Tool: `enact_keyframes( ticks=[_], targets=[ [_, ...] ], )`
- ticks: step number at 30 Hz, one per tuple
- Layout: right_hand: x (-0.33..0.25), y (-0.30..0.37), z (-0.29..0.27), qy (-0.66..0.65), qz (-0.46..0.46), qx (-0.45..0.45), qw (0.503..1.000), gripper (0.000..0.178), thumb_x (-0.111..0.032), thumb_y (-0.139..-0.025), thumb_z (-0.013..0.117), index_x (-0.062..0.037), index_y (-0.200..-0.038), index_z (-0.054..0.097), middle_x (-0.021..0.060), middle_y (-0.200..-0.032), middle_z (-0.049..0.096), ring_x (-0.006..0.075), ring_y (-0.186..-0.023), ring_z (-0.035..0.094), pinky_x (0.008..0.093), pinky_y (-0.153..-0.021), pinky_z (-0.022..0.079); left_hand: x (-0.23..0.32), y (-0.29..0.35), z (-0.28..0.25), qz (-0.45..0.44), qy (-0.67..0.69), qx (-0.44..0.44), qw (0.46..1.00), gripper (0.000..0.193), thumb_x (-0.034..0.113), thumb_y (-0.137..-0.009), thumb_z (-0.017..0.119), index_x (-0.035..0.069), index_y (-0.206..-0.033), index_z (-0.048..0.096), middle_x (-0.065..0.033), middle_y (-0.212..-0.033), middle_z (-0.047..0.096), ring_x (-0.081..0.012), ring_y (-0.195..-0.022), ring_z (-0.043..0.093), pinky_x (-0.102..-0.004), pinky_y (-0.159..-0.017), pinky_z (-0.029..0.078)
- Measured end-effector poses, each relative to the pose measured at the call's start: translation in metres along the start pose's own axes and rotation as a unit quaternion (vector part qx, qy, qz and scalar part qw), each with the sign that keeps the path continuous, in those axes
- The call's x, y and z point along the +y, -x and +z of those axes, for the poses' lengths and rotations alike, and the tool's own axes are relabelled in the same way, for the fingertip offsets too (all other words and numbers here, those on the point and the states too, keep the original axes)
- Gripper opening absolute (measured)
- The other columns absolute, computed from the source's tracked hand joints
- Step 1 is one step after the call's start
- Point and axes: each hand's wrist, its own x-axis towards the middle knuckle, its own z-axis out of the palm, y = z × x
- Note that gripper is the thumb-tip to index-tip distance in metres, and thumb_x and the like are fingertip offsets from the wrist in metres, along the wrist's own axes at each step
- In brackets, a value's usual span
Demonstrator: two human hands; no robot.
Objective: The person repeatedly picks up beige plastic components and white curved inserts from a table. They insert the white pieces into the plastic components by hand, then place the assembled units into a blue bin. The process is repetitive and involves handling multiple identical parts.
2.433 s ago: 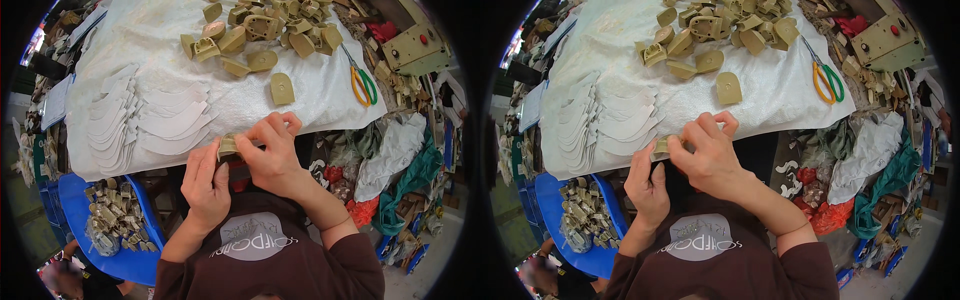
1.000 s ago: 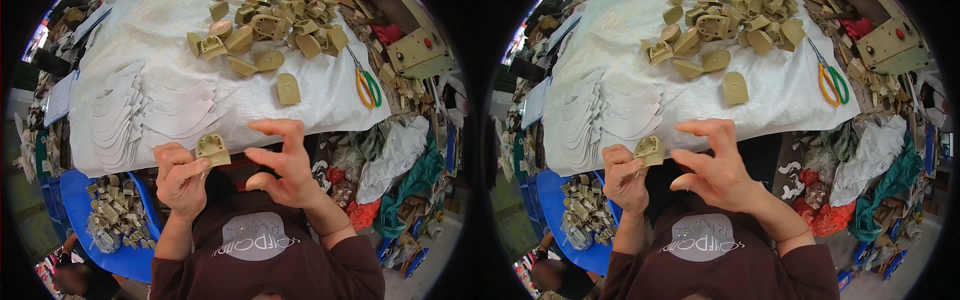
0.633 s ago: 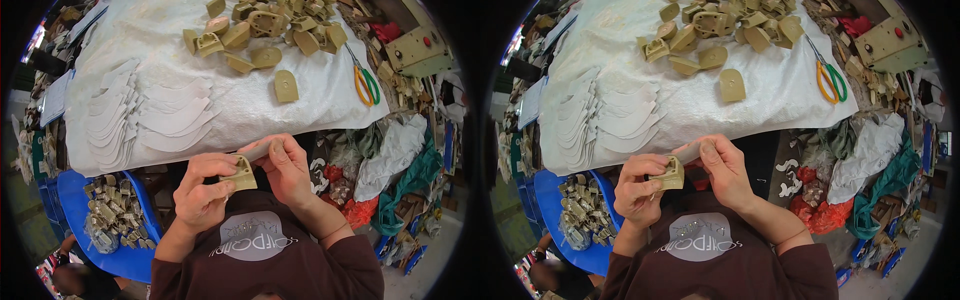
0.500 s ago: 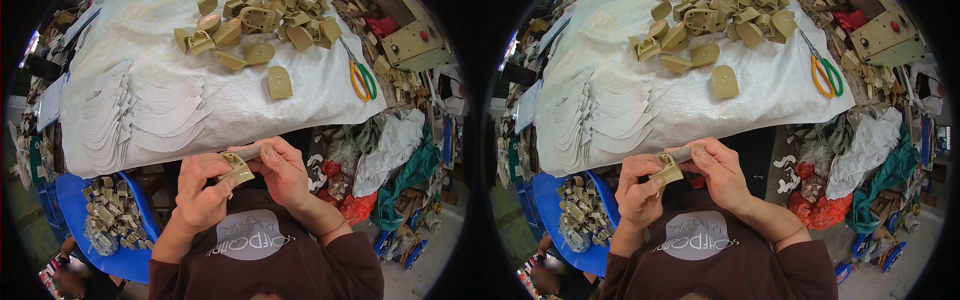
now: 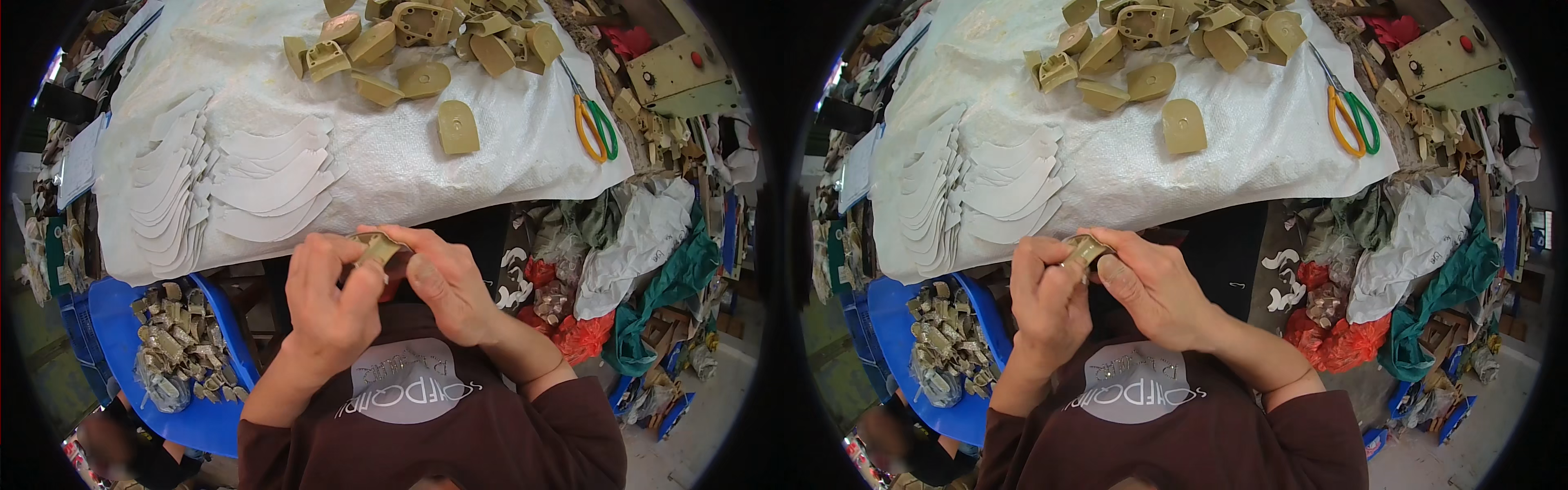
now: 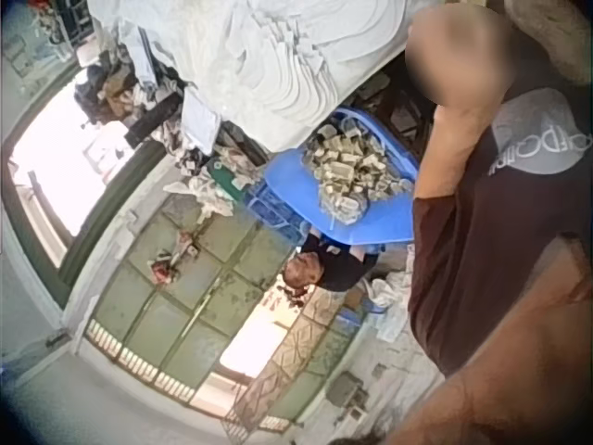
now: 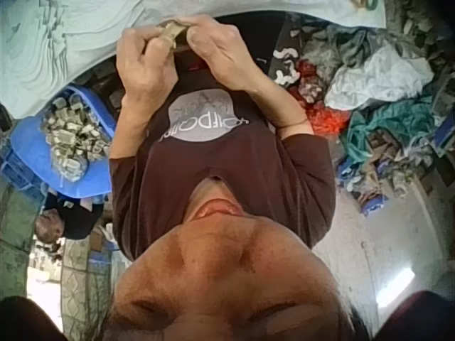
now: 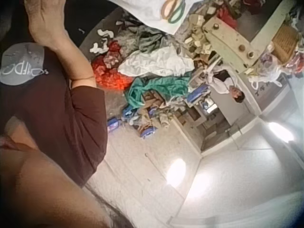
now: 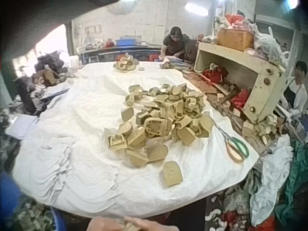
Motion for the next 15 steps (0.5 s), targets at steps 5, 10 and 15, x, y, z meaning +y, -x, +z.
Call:
enact_keyframes(
  ticks=[5,10,15],
  targets=[
    [0.01,-0.027,-0.031,-0.158,0.073,-0.103,0.979,0.037,-0.027,-0.094,0.055,0.0039,-0.115,0.055,0.0114,-0.104,0.064,0.0136,-0.092,0.061,0.0263,-0.081,0.049,-0.006,0.006,0.002,-0.079,0.202,0.037,0.976,0.024,-0.014,-0.072,0.063,0.002,-0.083,0.05,-0.0122,-0.088,0.056,-0.0248,-0.079,0.057,-0.0335,-0.065,0.047],
    [0.018,-0.037,-0.042,-0.183,0.077,-0.179,0.964,0.041,-0.006,-0.08,0.071,0.0025,-0.116,0.054,0.0131,-0.107,0.063,0.0156,-0.092,0.062,0.0294,-0.083,0.05,-0.008,0.006,0.003,-0.046,0.262,0.004,0.964,0.027,-0.014,-0.067,0.067,0.002,-0.08,0.05,-0.0122,-0.09,0.057,-0.022,-0.079,0.057,-0.0299,-0.065,0.048],
    [0.014,-0.04,-0.037,-0.091,0.108,-0.149,0.979,0.048,-0.008,-0.079,0.072,-0.0013,-0.121,0.052,0.0145,-0.107,0.065,0.017,-0.091,0.064,0.0301,-0.08,0.052,-0.01,0.01,0.006,-0.053,0.214,-0.003,0.975,0.023,-0.01,-0.075,0.066,0.004,-0.084,0.05,-0.0122,-0.092,0.058,-0.0215,-0.082,0.057,-0.03,-0.068,0.047]
  ],
)
